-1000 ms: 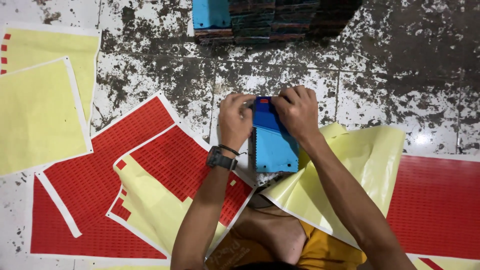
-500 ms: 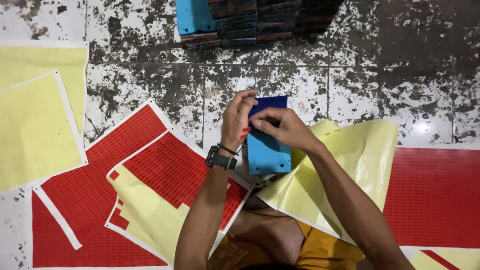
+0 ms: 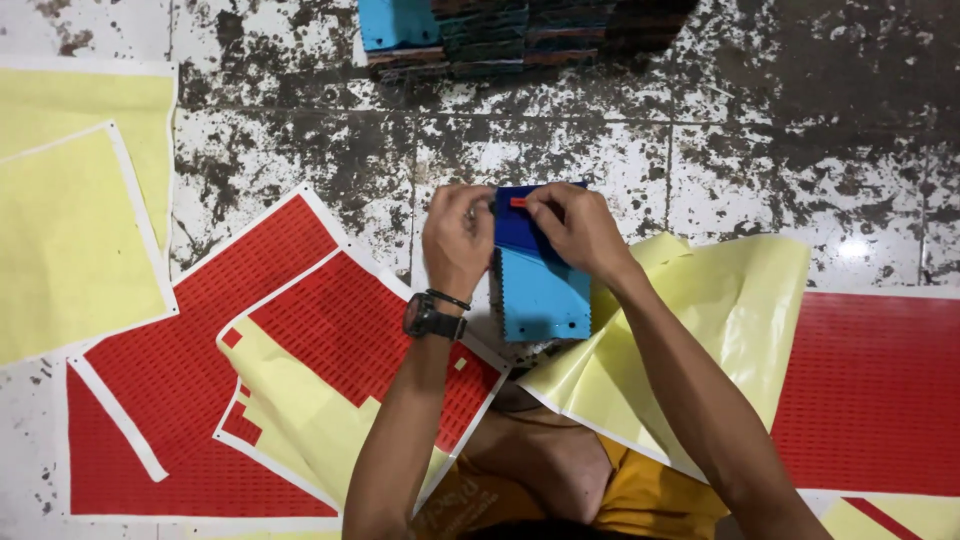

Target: A person sits on the floor, flips through a color swatch book, and applies small red adhesive labels to a yellow backing sheet.

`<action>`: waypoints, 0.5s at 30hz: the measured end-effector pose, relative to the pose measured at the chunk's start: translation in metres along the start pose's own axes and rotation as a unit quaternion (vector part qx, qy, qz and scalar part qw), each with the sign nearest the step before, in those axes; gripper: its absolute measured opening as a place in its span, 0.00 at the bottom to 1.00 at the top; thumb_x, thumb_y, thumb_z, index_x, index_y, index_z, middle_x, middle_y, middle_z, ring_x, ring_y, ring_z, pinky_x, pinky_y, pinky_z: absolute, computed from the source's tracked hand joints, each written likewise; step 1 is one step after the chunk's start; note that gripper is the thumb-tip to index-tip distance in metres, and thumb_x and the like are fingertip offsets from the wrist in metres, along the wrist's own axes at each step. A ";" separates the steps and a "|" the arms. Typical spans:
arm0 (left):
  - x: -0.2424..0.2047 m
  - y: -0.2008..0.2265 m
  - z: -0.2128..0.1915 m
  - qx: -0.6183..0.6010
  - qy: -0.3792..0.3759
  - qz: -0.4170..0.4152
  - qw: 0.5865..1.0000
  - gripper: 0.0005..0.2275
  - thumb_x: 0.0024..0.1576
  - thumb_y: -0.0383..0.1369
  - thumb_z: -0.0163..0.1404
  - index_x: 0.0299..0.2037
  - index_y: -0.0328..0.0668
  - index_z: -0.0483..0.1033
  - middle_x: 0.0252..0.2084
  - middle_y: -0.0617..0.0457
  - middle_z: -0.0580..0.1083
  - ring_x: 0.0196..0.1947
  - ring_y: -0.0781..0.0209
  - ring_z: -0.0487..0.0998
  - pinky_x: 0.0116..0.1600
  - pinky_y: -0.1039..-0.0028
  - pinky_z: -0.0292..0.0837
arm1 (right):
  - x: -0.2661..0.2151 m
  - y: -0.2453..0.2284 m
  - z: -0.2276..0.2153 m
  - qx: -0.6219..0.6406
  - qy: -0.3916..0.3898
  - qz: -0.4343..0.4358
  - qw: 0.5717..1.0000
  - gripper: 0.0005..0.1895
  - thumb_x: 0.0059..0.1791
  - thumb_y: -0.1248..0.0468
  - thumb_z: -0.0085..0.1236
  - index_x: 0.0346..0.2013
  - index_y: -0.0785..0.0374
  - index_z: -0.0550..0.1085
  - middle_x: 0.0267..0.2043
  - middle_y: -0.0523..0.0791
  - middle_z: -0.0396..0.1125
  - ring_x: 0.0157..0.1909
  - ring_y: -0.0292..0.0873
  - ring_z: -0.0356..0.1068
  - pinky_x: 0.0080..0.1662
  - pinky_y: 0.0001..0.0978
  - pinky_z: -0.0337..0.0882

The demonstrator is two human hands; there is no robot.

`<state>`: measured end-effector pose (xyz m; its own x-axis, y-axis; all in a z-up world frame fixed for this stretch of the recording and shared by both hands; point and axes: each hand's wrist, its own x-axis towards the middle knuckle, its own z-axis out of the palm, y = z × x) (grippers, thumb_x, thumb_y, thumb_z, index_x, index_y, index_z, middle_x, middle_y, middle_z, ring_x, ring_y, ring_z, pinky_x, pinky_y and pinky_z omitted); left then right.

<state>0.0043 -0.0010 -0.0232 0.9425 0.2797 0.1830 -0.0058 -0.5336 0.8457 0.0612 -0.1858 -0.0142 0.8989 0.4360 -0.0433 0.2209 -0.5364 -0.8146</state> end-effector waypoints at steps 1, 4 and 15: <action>-0.001 0.001 -0.002 0.000 0.003 -0.002 1.000 0.08 0.63 0.28 0.45 0.44 0.45 0.78 0.40 0.53 0.71 0.39 0.58 0.77 0.36 0.76 0.78 | 0.001 -0.001 0.001 0.000 -0.003 -0.002 1.000 0.07 0.54 0.63 0.58 0.42 0.61 0.80 0.31 0.48 0.75 0.35 0.51 0.76 0.35 0.38 0.74; -0.002 -0.005 0.000 0.054 -0.008 0.063 0.996 0.09 0.62 0.26 0.45 0.40 0.46 0.80 0.40 0.57 0.69 0.37 0.53 0.79 0.37 0.70 0.79 | 0.006 0.002 0.001 -0.030 -0.012 -0.016 0.999 0.09 0.54 0.65 0.55 0.43 0.66 0.79 0.33 0.56 0.74 0.38 0.61 0.76 0.36 0.48 0.75; -0.003 -0.019 0.019 0.378 -0.006 0.230 0.897 0.14 0.62 0.26 0.44 0.47 0.63 0.79 0.39 0.58 0.67 0.32 0.57 0.72 0.28 0.68 0.64 | 0.017 0.028 0.021 -0.187 0.009 0.014 0.982 0.07 0.49 0.63 0.60 0.40 0.59 0.82 0.32 0.48 0.74 0.35 0.55 0.76 0.37 0.46 0.77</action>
<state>0.0075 -0.0067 -0.0494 0.9019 -0.1147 0.4164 -0.1707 -0.9803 0.0996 0.0748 -0.1781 -0.0503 0.9129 0.4052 -0.0497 0.3159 -0.7782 -0.5428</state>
